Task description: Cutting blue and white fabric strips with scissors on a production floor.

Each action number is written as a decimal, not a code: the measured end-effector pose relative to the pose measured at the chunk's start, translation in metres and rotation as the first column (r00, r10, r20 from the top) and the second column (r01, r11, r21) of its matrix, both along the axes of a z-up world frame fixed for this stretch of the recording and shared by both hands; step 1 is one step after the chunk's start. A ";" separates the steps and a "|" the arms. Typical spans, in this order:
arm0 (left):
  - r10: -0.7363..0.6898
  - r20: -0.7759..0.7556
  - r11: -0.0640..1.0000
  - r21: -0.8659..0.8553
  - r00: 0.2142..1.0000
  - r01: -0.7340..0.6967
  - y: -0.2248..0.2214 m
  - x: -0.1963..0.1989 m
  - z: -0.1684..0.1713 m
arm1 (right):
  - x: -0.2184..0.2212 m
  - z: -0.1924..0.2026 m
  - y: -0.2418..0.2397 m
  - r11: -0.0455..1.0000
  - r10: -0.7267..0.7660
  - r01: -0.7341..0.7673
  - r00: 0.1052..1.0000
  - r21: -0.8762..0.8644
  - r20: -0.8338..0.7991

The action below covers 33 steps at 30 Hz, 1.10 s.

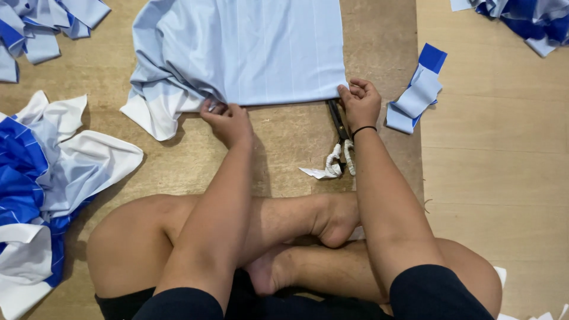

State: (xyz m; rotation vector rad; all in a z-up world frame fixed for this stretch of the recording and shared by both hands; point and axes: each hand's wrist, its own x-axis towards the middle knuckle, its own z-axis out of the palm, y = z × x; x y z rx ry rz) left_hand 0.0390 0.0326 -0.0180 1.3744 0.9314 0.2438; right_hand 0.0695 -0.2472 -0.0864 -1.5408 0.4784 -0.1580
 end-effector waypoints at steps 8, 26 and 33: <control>-0.731 -0.385 -0.061 0.859 0.564 0.508 -0.046 -0.004 -0.034 | -0.018 -0.011 0.014 0.987 -0.058 0.096 0.961 -0.128 0.272; -0.491 -0.707 -0.122 0.635 0.509 0.763 -0.055 0.012 -0.019 | -0.026 0.033 0.031 0.431 0.324 -0.234 0.942 -0.871 -0.093; -0.504 -0.699 -0.113 0.635 0.506 0.764 -0.053 0.010 -0.018 | -0.030 0.035 0.034 0.457 0.298 -0.202 0.952 -0.866 -0.065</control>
